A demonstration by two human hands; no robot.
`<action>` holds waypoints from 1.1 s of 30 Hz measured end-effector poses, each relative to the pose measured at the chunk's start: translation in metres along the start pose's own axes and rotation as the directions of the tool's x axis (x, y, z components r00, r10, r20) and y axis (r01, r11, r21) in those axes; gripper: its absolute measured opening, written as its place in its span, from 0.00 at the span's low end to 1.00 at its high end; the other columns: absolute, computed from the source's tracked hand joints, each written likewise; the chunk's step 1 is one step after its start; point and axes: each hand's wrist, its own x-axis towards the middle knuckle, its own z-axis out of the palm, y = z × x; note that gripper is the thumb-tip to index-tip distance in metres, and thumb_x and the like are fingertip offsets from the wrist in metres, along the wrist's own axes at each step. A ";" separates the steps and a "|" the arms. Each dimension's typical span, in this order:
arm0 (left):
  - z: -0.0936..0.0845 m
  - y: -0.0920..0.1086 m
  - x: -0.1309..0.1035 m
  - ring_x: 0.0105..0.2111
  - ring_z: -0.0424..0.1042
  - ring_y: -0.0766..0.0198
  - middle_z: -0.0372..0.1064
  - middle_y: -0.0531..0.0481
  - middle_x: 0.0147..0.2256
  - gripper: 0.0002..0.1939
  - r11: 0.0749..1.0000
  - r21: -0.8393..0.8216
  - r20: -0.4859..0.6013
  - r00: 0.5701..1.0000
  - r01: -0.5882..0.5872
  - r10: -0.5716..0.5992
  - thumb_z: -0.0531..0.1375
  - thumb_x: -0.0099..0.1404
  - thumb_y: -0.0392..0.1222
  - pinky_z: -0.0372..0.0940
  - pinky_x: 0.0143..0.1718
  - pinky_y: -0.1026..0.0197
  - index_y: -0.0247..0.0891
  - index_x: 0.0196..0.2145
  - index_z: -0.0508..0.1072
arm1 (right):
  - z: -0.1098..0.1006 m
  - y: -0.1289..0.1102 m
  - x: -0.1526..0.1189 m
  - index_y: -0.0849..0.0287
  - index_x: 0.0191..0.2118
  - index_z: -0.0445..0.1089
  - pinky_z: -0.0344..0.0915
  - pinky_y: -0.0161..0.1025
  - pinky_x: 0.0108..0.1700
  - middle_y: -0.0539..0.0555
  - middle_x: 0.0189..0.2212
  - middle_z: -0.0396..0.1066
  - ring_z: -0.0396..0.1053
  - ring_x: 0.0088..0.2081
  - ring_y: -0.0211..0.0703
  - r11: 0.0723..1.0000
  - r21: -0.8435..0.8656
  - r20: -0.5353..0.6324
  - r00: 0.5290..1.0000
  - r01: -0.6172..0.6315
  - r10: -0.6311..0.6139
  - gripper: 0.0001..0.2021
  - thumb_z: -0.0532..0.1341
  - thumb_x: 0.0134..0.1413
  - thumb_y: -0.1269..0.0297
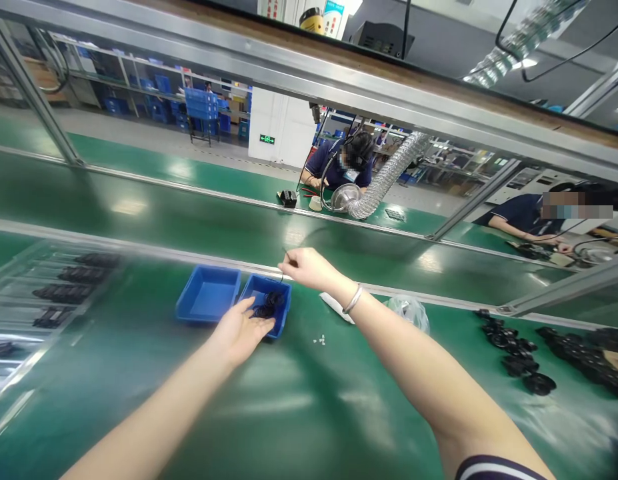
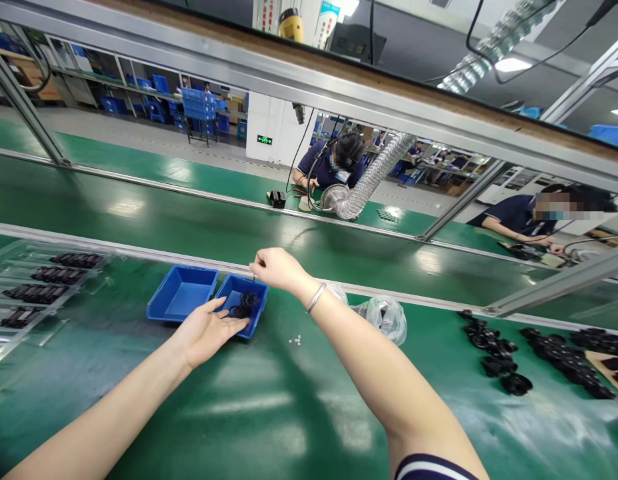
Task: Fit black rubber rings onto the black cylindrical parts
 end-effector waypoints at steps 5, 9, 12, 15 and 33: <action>-0.006 -0.005 -0.007 0.61 0.61 0.49 0.57 0.29 0.61 0.25 0.984 0.095 -0.029 0.987 -0.154 0.157 0.58 0.64 0.32 0.61 0.59 0.49 0.32 0.58 0.61 | 0.003 -0.001 0.001 0.60 0.22 0.66 0.49 0.34 0.27 0.48 0.19 0.65 0.56 0.22 0.34 1.000 -0.026 -0.020 1.000 0.009 -0.009 0.11 0.60 0.54 0.68; -0.005 -0.010 -0.007 0.64 0.56 0.59 0.63 0.44 0.60 0.23 0.920 0.165 0.065 0.935 -0.355 0.349 0.61 0.57 0.23 0.48 0.66 0.57 0.41 0.48 0.72 | 0.004 -0.004 0.000 0.60 0.21 0.66 0.50 0.34 0.27 0.48 0.18 0.64 0.57 0.22 0.35 1.000 -0.012 -0.043 0.999 0.018 -0.018 0.11 0.60 0.53 0.67; -0.002 -0.010 0.000 0.65 0.56 0.60 0.67 0.46 0.58 0.25 0.861 0.211 0.178 0.884 -0.463 0.432 0.62 0.52 0.18 0.45 0.66 0.62 0.40 0.44 0.76 | 0.002 -0.006 0.001 0.61 0.20 0.66 0.50 0.33 0.27 0.48 0.18 0.63 0.57 0.22 0.34 1.000 0.021 -0.086 0.996 0.014 -0.012 0.12 0.60 0.53 0.67; -0.002 -0.010 0.007 0.63 0.59 0.60 0.70 0.44 0.55 0.25 0.822 0.237 0.246 0.851 -0.518 0.465 0.62 0.50 0.16 0.46 0.65 0.66 0.38 0.43 0.77 | -0.007 -0.006 0.001 0.61 0.21 0.65 0.51 0.32 0.28 0.46 0.17 0.62 0.57 0.23 0.34 0.997 0.077 -0.164 0.986 -0.008 0.021 0.14 0.59 0.56 0.64; -0.013 0.023 -0.044 0.20 0.61 0.71 0.69 0.51 0.26 0.17 0.701 0.305 0.374 0.758 -0.645 0.534 0.63 0.63 0.53 0.60 0.28 0.65 0.33 0.33 0.76 | 0.069 -0.045 -0.073 0.57 0.22 0.66 0.63 0.37 0.36 0.49 0.18 0.63 0.66 0.28 0.40 0.804 0.569 -0.323 0.946 0.173 0.025 0.21 0.55 0.65 0.55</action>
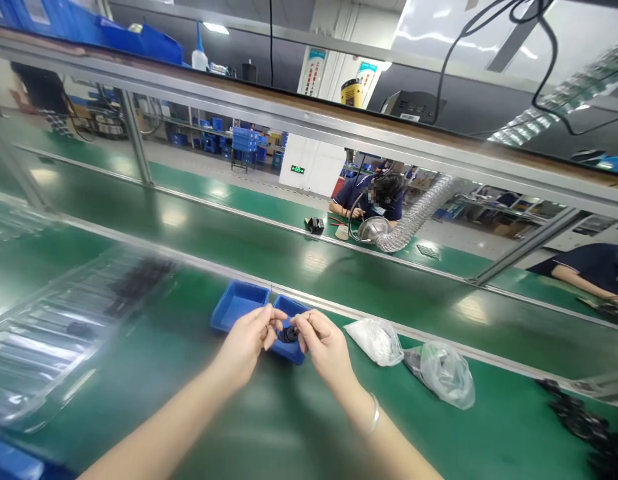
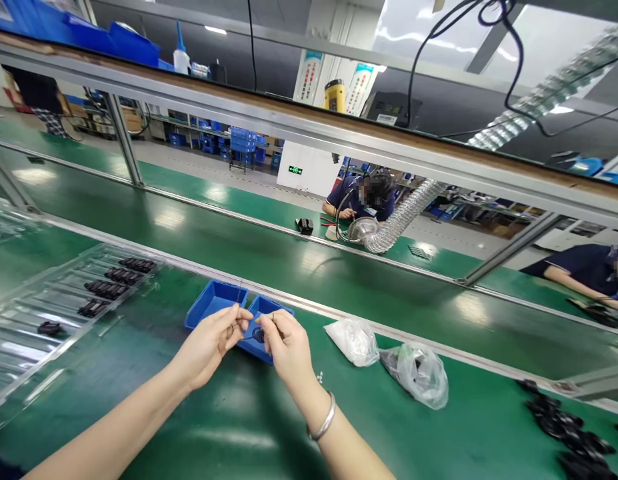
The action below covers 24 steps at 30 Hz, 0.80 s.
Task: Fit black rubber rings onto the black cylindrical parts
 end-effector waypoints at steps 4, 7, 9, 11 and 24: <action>-0.010 -0.002 -0.012 0.18 0.56 0.68 0.60 0.56 0.14 0.18 0.966 0.259 0.083 0.997 -0.021 0.000 0.59 0.66 0.54 0.56 0.28 0.64 0.35 0.33 0.78 | 0.010 -0.004 -0.001 0.58 0.19 0.70 0.64 0.37 0.33 0.50 0.20 0.66 0.65 0.24 0.37 0.973 0.194 0.032 0.992 -0.125 0.121 0.21 0.60 0.61 0.55; -0.013 -0.001 -0.014 0.15 0.52 0.68 0.57 0.58 0.12 0.20 0.912 0.406 0.150 0.989 -0.062 0.000 0.58 0.66 0.55 0.56 0.28 0.62 0.37 0.27 0.77 | 0.025 -0.003 -0.003 0.59 0.28 0.75 0.61 0.36 0.26 0.46 0.17 0.65 0.58 0.17 0.33 0.876 0.389 0.059 0.956 -0.287 0.287 0.13 0.65 0.55 0.55; -0.015 0.001 -0.014 0.15 0.53 0.67 0.58 0.57 0.13 0.21 0.877 0.472 0.191 0.982 -0.092 0.000 0.57 0.66 0.55 0.57 0.29 0.62 0.38 0.23 0.75 | 0.034 -0.001 -0.003 0.59 0.33 0.75 0.60 0.35 0.24 0.45 0.14 0.64 0.56 0.15 0.32 0.789 0.520 0.074 0.938 -0.327 0.340 0.12 0.66 0.53 0.54; -0.018 0.003 -0.015 0.20 0.61 0.63 0.61 0.54 0.15 0.22 0.848 0.516 0.228 0.974 -0.125 0.005 0.56 0.67 0.56 0.59 0.33 0.62 0.38 0.23 0.74 | 0.038 0.000 -0.002 0.59 0.35 0.73 0.60 0.34 0.22 0.44 0.15 0.65 0.57 0.15 0.32 0.713 0.623 0.070 0.930 -0.322 0.360 0.13 0.68 0.50 0.55; -0.040 0.024 -0.025 0.23 0.55 0.65 0.54 0.56 0.18 0.25 0.775 0.628 0.322 0.931 -0.074 -0.172 0.51 0.68 0.59 0.54 0.33 0.61 0.35 0.31 0.75 | 0.028 -0.004 0.005 0.62 0.37 0.77 0.58 0.32 0.23 0.47 0.24 0.70 0.59 0.15 0.26 0.601 0.700 0.298 0.922 -0.386 0.245 0.13 0.71 0.48 0.58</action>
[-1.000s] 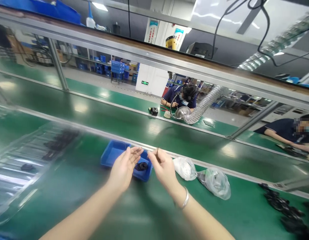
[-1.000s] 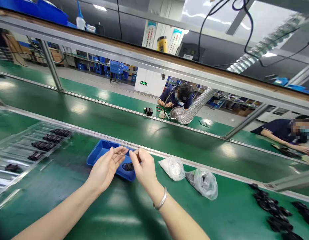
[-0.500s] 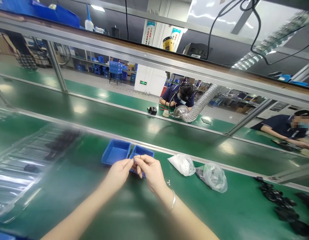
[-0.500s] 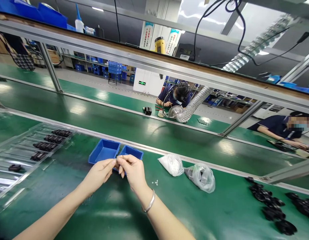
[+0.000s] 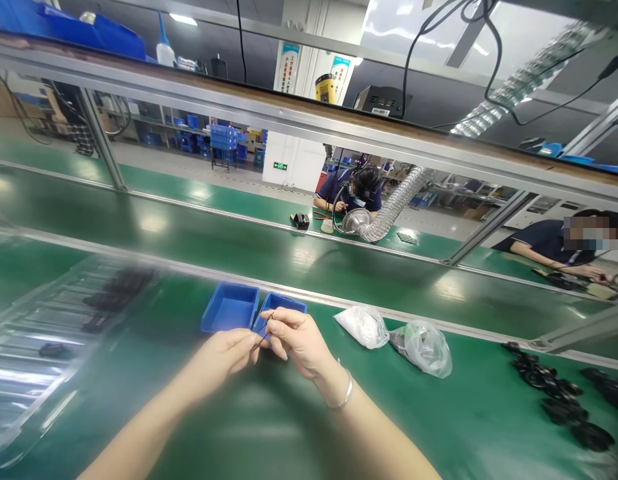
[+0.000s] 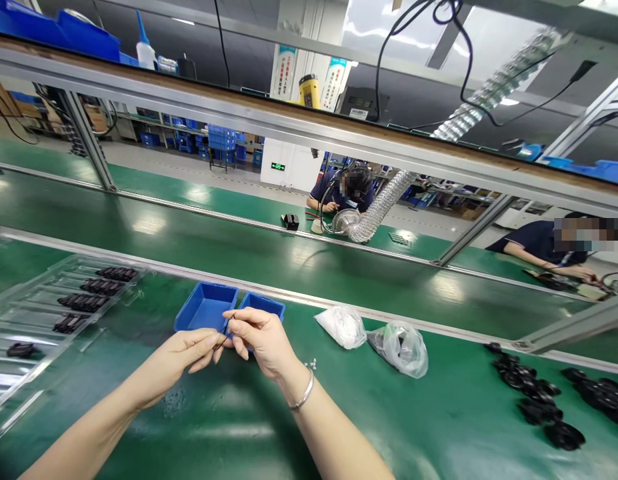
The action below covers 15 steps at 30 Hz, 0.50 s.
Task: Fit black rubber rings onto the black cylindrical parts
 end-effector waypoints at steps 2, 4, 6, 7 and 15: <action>-0.001 0.001 -0.002 0.23 0.53 0.66 0.53 0.57 0.19 0.25 0.999 -0.037 0.020 1.000 0.018 -0.017 0.52 0.68 0.59 0.52 0.33 0.61 0.35 0.30 0.74 | 0.002 -0.001 0.002 0.63 0.35 0.77 0.56 0.31 0.21 0.47 0.24 0.70 0.58 0.15 0.26 1.000 -0.007 0.004 1.000 0.004 -0.004 0.12 0.71 0.48 0.59; -0.002 0.002 -0.004 0.23 0.50 0.66 0.51 0.57 0.19 0.24 0.994 -0.100 0.039 0.999 0.032 -0.028 0.53 0.68 0.58 0.51 0.32 0.61 0.35 0.29 0.74 | 0.005 -0.001 0.003 0.63 0.33 0.77 0.55 0.32 0.21 0.47 0.23 0.69 0.59 0.15 0.27 1.000 -0.002 0.001 1.000 0.024 -0.024 0.11 0.71 0.48 0.59; -0.004 0.003 -0.005 0.23 0.49 0.66 0.48 0.58 0.18 0.23 0.983 -0.179 0.052 0.998 0.047 -0.039 0.54 0.68 0.57 0.49 0.31 0.61 0.34 0.30 0.74 | 0.008 -0.001 0.005 0.63 0.33 0.77 0.54 0.31 0.21 0.46 0.20 0.67 0.59 0.15 0.27 0.999 0.004 0.001 0.999 0.044 -0.044 0.10 0.70 0.49 0.60; -0.006 0.004 -0.006 0.24 0.49 0.66 0.48 0.58 0.18 0.22 0.975 -0.215 0.058 0.997 0.055 -0.044 0.55 0.68 0.56 0.48 0.31 0.61 0.34 0.32 0.75 | 0.009 -0.001 0.006 0.63 0.34 0.77 0.53 0.31 0.21 0.45 0.19 0.66 0.59 0.15 0.27 0.999 0.007 0.004 0.999 0.047 -0.047 0.10 0.70 0.50 0.60; -0.010 0.013 -0.010 0.23 0.46 0.68 0.44 0.60 0.17 0.20 0.932 -0.351 0.137 0.989 0.095 -0.049 0.57 0.69 0.53 0.47 0.30 0.62 0.32 0.40 0.78 | 0.015 -0.003 0.012 0.64 0.39 0.77 0.55 0.31 0.20 0.44 0.17 0.66 0.57 0.13 0.27 0.997 0.076 0.100 0.995 -0.024 0.017 0.12 0.70 0.50 0.62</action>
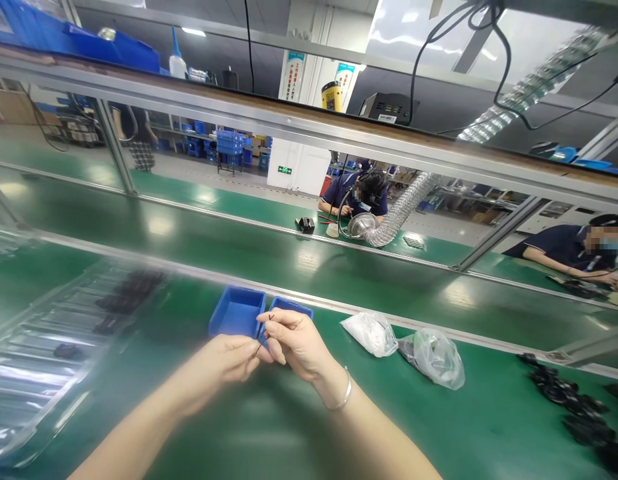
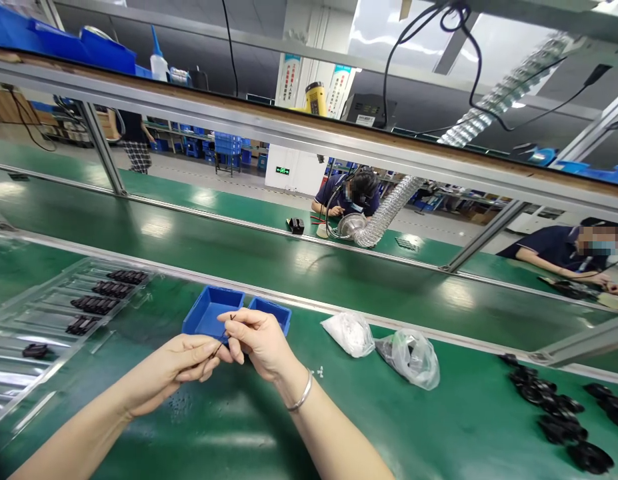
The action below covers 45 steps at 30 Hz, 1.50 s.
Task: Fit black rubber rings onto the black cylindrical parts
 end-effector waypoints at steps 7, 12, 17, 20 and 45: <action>-0.004 -0.007 -0.001 0.19 0.41 0.75 0.46 0.61 0.18 0.14 0.937 -0.342 0.129 0.991 0.069 -0.027 0.60 0.68 0.45 0.49 0.26 0.65 0.30 0.33 0.78 | 0.009 -0.003 0.003 0.64 0.33 0.76 0.53 0.29 0.15 0.52 0.33 0.74 0.61 0.14 0.26 0.996 0.086 0.041 0.999 0.015 -0.019 0.10 0.71 0.49 0.63; 0.001 -0.012 -0.005 0.17 0.45 0.77 0.49 0.59 0.20 0.12 0.795 -0.580 0.166 0.981 0.178 -0.098 0.64 0.64 0.43 0.52 0.24 0.68 0.29 0.29 0.77 | 0.015 -0.003 0.007 0.64 0.31 0.74 0.51 0.27 0.13 0.51 0.28 0.75 0.59 0.12 0.26 0.985 0.167 0.096 0.995 -0.035 0.019 0.11 0.71 0.48 0.61; 0.010 -0.008 -0.008 0.18 0.57 0.78 0.59 0.57 0.22 0.12 0.654 -0.730 0.137 0.980 0.199 -0.145 0.70 0.57 0.41 0.53 0.21 0.72 0.29 0.35 0.78 | 0.018 -0.003 0.011 0.62 0.29 0.71 0.50 0.25 0.11 0.49 0.24 0.73 0.56 0.11 0.24 0.985 0.169 0.073 0.996 0.041 -0.054 0.11 0.71 0.49 0.62; 0.002 -0.006 -0.005 0.27 0.69 0.74 0.71 0.49 0.32 0.13 0.677 -0.733 -0.062 0.986 0.060 -0.154 0.70 0.56 0.37 0.60 0.27 0.72 0.31 0.39 0.78 | 0.015 -0.008 0.014 0.61 0.28 0.71 0.52 0.25 0.12 0.47 0.24 0.71 0.56 0.12 0.24 0.987 0.107 -0.025 0.992 0.124 -0.122 0.11 0.71 0.50 0.61; -0.057 0.025 -0.011 0.27 0.66 0.58 0.70 0.44 0.27 0.14 0.116 0.991 -0.042 0.690 -0.061 0.722 0.51 0.69 0.35 0.57 0.30 0.59 0.38 0.35 0.77 | 0.063 -0.009 0.073 0.60 0.27 0.71 0.65 0.31 0.28 0.46 0.16 0.64 0.66 0.21 0.33 0.977 -0.078 -0.202 0.957 0.198 -0.210 0.15 0.72 0.46 0.54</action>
